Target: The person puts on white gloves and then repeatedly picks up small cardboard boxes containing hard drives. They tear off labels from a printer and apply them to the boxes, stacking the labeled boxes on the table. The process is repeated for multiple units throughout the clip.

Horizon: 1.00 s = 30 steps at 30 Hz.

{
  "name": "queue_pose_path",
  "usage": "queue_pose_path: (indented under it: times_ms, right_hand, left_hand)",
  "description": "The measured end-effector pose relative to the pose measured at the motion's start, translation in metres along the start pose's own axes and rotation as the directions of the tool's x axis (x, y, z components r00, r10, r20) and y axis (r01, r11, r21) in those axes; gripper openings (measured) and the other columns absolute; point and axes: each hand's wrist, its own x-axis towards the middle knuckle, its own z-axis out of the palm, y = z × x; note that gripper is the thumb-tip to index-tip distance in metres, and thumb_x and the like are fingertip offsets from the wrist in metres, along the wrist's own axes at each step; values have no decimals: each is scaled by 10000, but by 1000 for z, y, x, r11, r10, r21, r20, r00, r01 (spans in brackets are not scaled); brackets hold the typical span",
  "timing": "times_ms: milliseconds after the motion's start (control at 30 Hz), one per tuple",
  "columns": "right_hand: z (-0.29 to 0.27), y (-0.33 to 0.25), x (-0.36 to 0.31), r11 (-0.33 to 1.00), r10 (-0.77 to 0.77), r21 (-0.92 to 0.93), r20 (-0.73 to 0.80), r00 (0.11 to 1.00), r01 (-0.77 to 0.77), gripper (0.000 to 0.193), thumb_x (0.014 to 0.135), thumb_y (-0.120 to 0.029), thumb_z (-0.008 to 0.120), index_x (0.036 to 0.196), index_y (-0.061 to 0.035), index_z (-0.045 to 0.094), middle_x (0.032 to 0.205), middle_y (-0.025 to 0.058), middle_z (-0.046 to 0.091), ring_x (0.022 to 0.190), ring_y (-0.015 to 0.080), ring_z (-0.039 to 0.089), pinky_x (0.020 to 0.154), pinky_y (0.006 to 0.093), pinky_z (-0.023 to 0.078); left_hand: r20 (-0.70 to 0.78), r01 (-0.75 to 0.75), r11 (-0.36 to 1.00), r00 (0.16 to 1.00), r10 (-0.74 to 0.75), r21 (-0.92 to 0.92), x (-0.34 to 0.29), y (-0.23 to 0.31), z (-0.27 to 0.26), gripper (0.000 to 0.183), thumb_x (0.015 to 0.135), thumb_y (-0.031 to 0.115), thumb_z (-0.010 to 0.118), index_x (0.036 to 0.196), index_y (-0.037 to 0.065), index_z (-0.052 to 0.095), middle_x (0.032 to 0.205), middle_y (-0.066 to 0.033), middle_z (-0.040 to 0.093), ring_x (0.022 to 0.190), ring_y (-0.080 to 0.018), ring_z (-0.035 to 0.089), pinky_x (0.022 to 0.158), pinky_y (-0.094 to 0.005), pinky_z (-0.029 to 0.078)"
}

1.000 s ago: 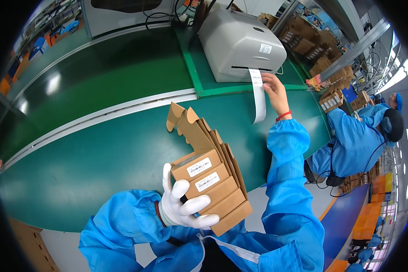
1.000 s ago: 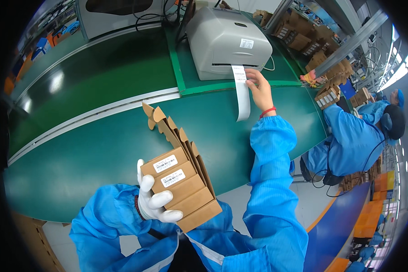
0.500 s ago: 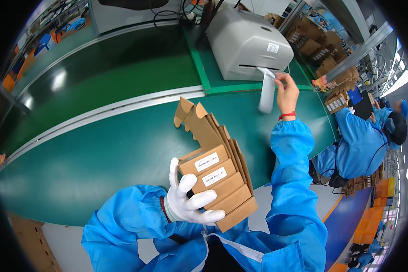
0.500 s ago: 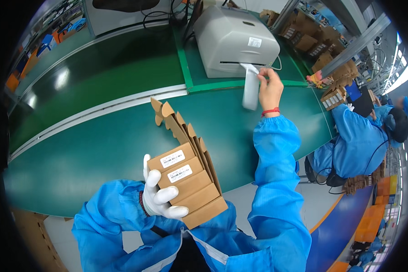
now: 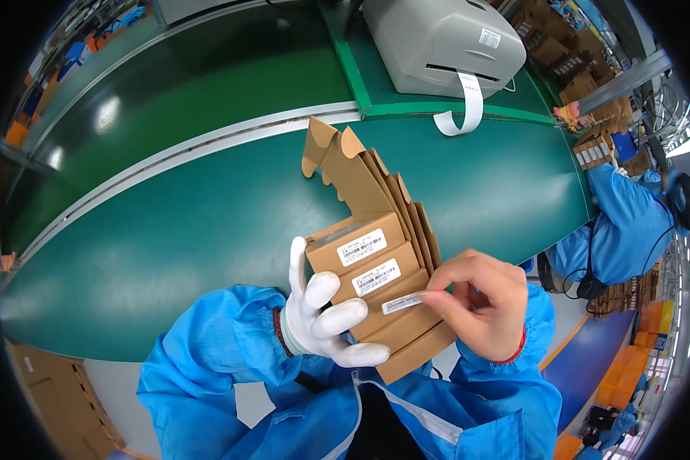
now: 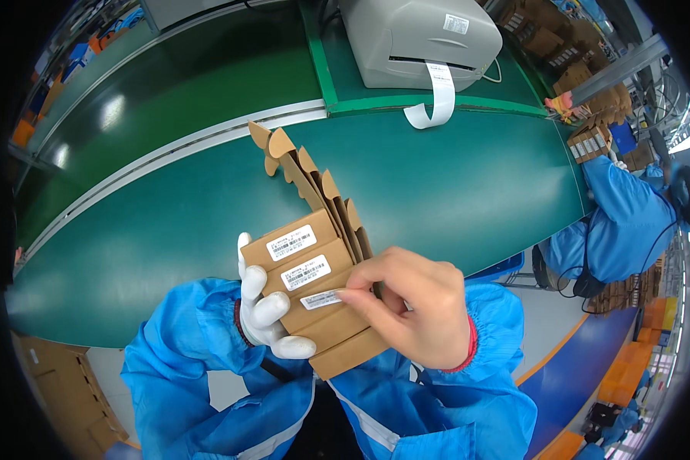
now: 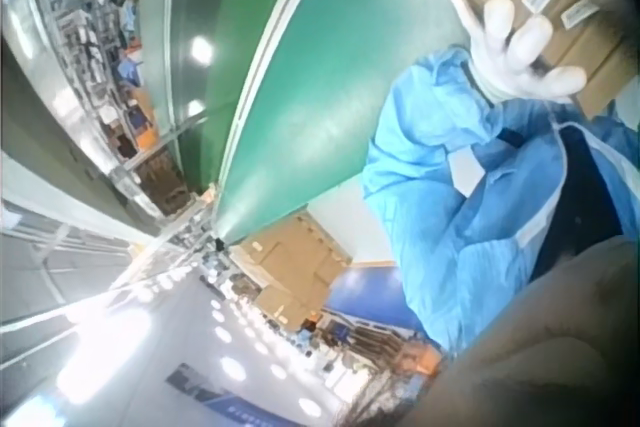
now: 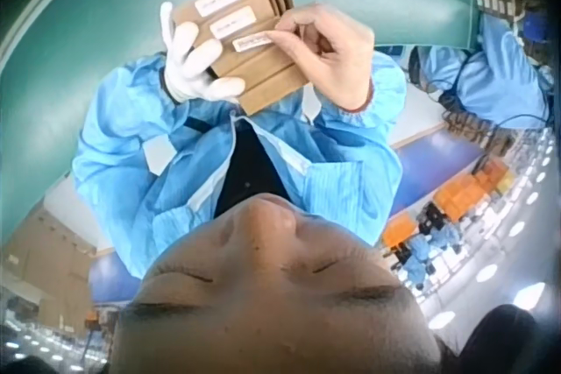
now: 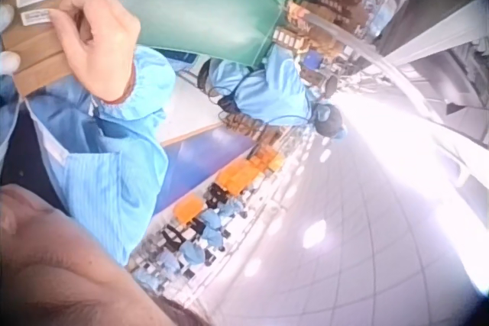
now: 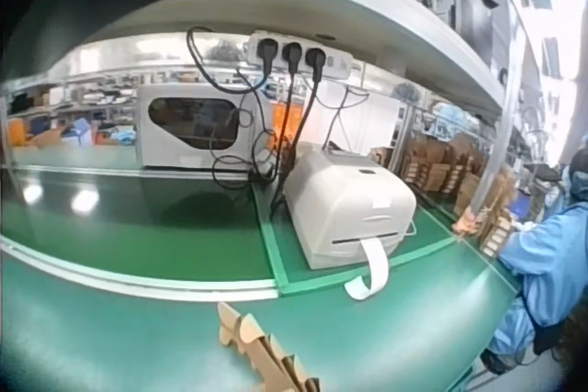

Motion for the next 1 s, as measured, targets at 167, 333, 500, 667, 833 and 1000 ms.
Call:
queue_pose_path:
  times_ms: [167,333,500,667,833,1000]
  right_hand:
    - [2,-4,2,999,23,-42,86,996,-19,118,692,-23,707,736,-11,598,621,71,562,446,131,487,408,240,365]
    - [2,-5,3,998,25,-56,94,995,-20,109,699,-29,700,731,-9,598,627,83,574,476,159,530,428,251,399]
    - [4,-5,5,995,-1,-99,96,995,10,120,690,-25,701,731,-10,590,647,92,585,512,207,568,452,275,431]
    - [8,-7,6,973,-60,-215,108,992,82,136,697,-50,687,715,-37,552,651,74,557,518,229,563,453,294,438]
    - [12,-5,5,884,-145,-428,133,980,189,210,703,-136,690,758,-60,503,689,71,536,526,235,559,445,317,430]
    - [-3,-13,15,861,-17,-506,87,996,59,337,673,-206,720,839,-67,462,701,85,536,537,272,556,465,352,433]
  left_hand:
    - [8,-13,1000,1000,13,17,-13,0,4,527,816,293,550,1269,426,316,1296,-45,310,1301,-369,187,848,-779,220]
    - [41,-23,999,999,21,47,-14,1,4,521,814,278,547,1268,389,318,1268,16,337,1283,-380,211,851,-787,227]
    - [34,-27,998,999,25,60,4,1,-2,531,808,268,552,1273,359,313,1255,25,346,1270,-387,232,845,-787,239]
    - [64,-46,996,997,42,71,2,-1,-6,557,794,261,576,1272,357,306,1247,13,346,1263,-391,239,838,-787,247]
    - [70,-53,996,996,47,76,3,-1,-5,568,780,263,595,1263,358,311,1223,3,353,1254,-397,251,839,-787,247]
    - [6,-43,995,999,43,90,-2,-1,2,594,759,281,620,1262,358,314,1224,0,353,1254,-402,251,848,-790,232]
